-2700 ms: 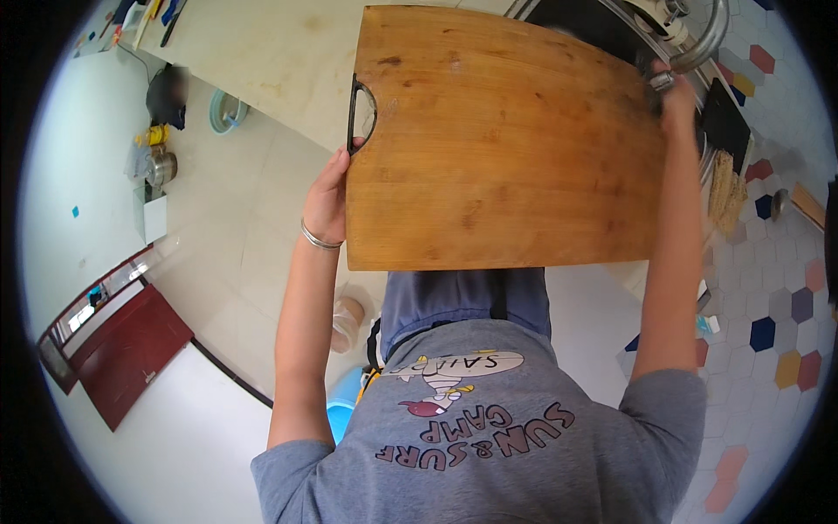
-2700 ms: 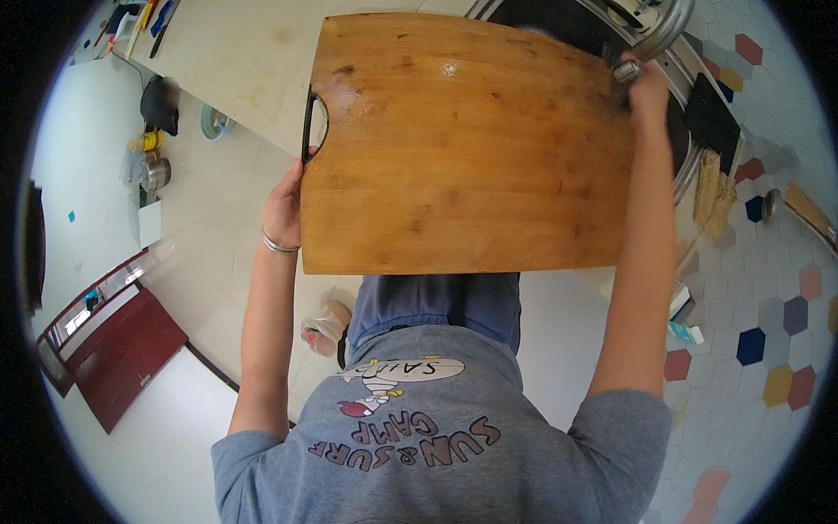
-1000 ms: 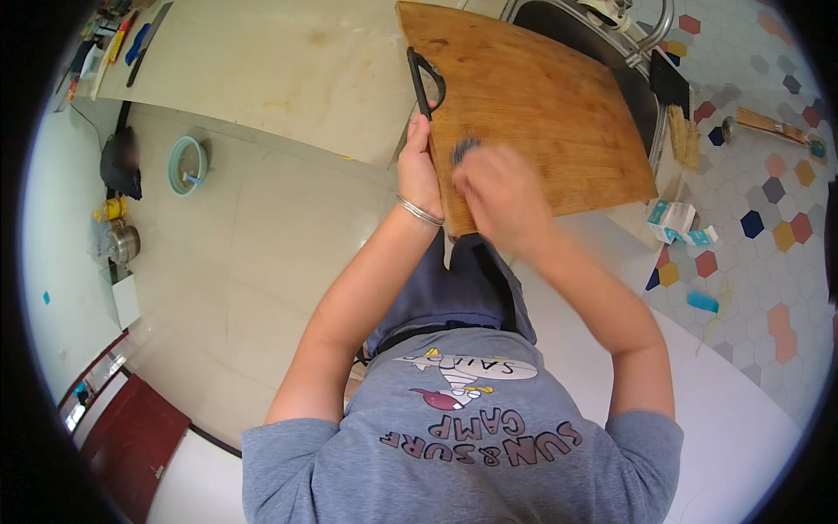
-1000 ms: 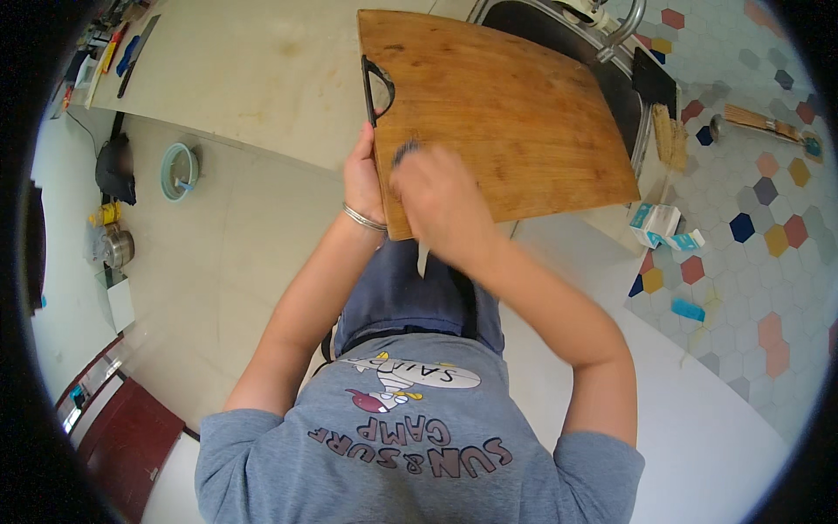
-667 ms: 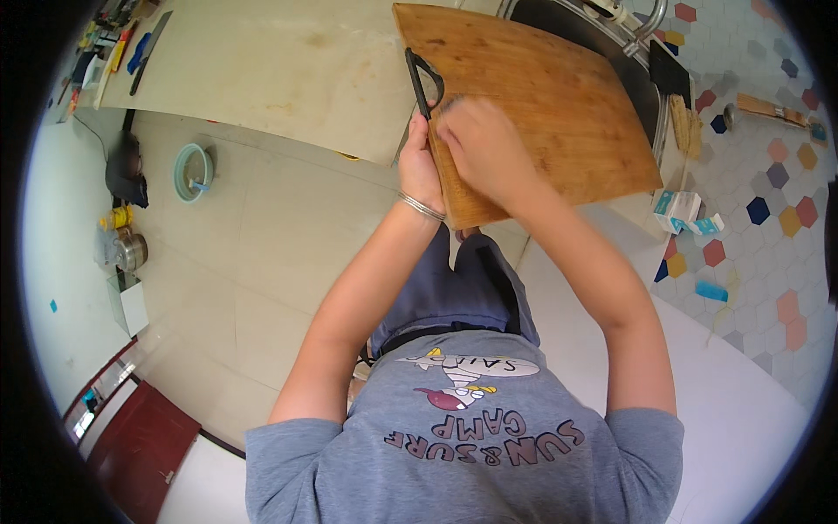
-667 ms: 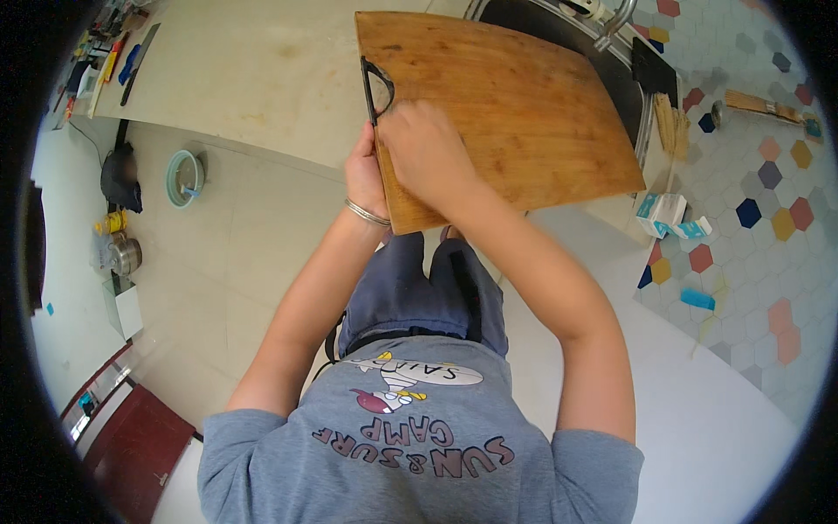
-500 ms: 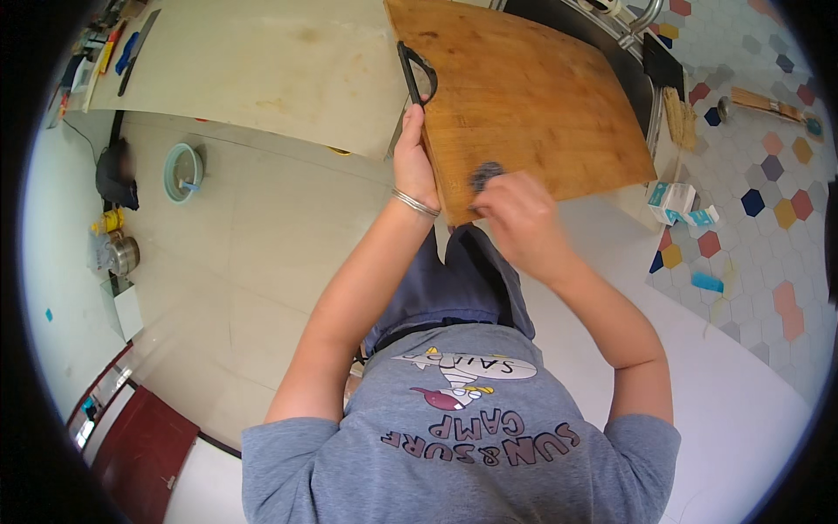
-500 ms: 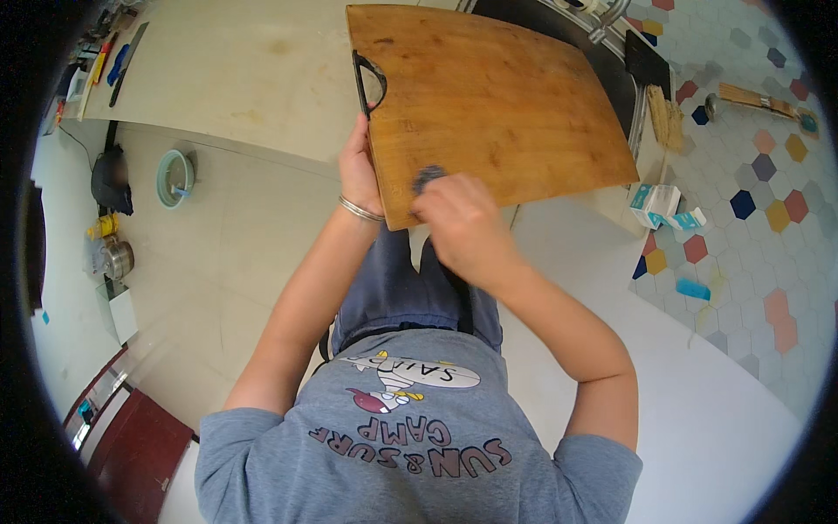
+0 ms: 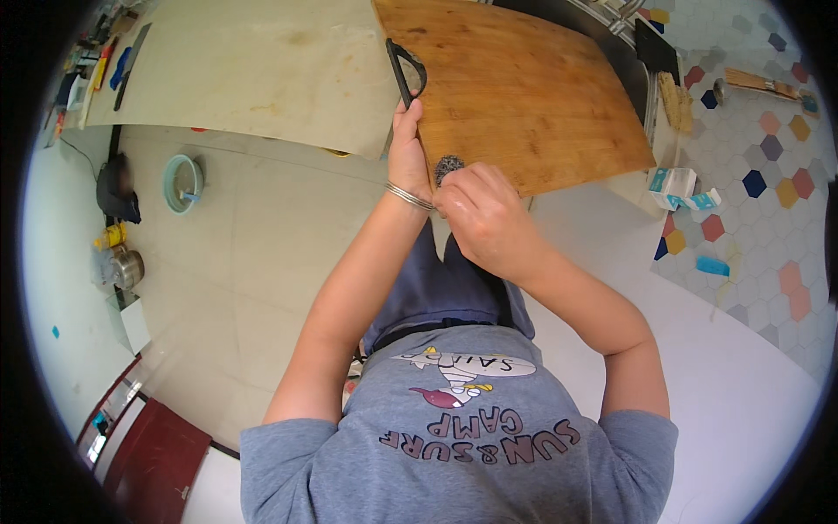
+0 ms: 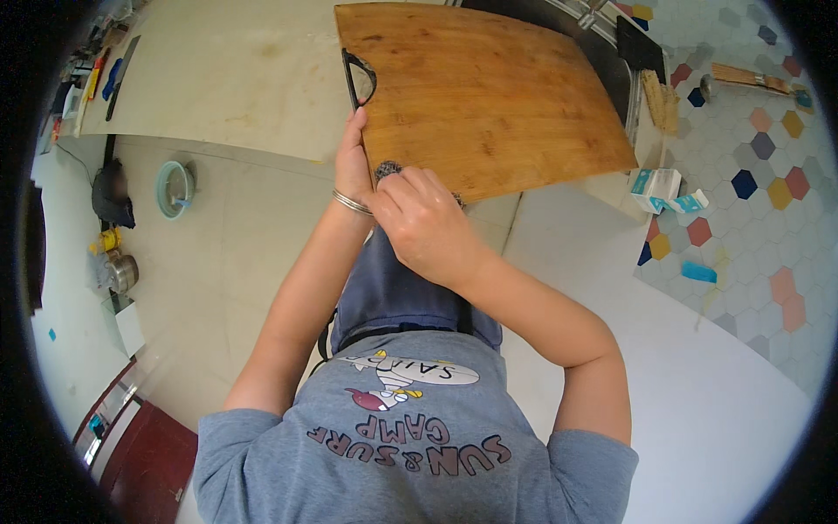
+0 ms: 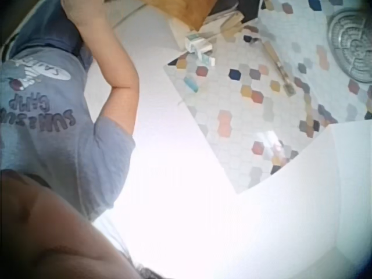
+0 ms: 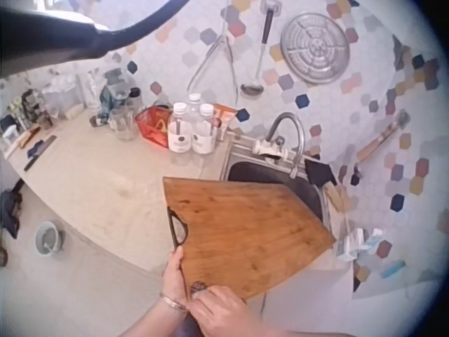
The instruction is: The person cleans a wooden cutting board in a kitchen sink. They scrub the board with a steel wool pad under running water, rinsing it thoroughly. The person then uses a brush to scrub the board further before rinsing it again.
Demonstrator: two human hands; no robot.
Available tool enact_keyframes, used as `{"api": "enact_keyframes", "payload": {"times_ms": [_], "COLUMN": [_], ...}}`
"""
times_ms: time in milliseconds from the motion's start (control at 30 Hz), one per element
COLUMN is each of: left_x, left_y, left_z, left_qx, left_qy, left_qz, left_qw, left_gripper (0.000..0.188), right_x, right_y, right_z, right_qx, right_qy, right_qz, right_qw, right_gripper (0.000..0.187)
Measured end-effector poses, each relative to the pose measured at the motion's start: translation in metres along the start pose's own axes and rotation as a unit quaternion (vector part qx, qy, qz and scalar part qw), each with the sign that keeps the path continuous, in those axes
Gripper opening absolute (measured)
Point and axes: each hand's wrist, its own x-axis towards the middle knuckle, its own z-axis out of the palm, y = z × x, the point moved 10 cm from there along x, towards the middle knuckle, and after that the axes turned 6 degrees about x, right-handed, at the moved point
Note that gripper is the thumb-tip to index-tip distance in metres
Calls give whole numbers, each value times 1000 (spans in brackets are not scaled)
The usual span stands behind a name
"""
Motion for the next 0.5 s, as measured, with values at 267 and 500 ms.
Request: {"api": "enact_keyframes", "payload": {"times_ms": [267, 500], "left_x": [-7, -3], "left_y": [4, 1], "left_z": [3, 0], "left_qx": [9, -2], "left_qy": [10, 12], "left_qz": [1, -2], "left_qw": [1000, 1000], "left_gripper": [25, 24], "right_x": [-10, -34], "right_y": [9, 43], "right_z": [-3, -20], "right_qx": [-59, -37], "right_qy": [-4, -24], "right_qz": [13, 59], "right_qw": [998, 997], "right_gripper": [16, 18]}}
